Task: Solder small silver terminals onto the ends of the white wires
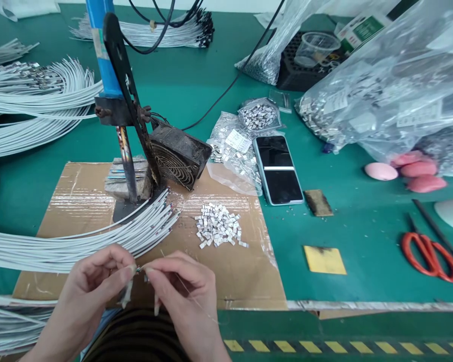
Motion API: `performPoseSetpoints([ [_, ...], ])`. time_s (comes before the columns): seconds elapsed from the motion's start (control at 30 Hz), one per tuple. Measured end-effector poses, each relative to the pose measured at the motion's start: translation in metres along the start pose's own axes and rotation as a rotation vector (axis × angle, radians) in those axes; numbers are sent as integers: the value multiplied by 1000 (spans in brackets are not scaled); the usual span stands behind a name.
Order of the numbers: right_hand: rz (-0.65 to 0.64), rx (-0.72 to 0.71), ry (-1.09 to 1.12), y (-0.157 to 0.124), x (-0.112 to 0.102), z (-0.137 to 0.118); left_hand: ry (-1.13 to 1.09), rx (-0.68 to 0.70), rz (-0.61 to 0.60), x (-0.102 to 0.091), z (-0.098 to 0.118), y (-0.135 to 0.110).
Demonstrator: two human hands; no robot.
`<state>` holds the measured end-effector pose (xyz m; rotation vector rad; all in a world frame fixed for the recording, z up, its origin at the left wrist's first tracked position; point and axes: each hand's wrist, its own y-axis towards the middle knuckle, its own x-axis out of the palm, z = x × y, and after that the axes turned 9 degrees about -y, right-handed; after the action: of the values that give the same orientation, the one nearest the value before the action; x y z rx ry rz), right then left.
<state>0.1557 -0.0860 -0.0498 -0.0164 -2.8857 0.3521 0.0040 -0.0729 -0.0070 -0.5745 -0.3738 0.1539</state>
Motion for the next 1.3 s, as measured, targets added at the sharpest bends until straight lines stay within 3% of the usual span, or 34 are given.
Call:
performPoseSetpoints([
  [0.4, 79, 60, -64, -6, 6, -14, 32, 20, -18, -3, -4, 0],
  [0.6, 108, -263, -332, -6, 4, -12, 37, 41, -74, -8, -8, 3],
  [0.7, 148, -327, -370, -6, 5, -11, 39, 37, -48, -7, -8, 3],
  [0.8, 181, -259, -335, -6, 5, -13, 72, 55, -44, -6, -8, 2],
  [1.0, 211, 92, -91, -4, 5, -18, 89, 79, 31, 0, -4, -2],
  [1.3, 34, -49, -126, 7, 0, -14, 92, 137, 6, 4, 1, -1],
])
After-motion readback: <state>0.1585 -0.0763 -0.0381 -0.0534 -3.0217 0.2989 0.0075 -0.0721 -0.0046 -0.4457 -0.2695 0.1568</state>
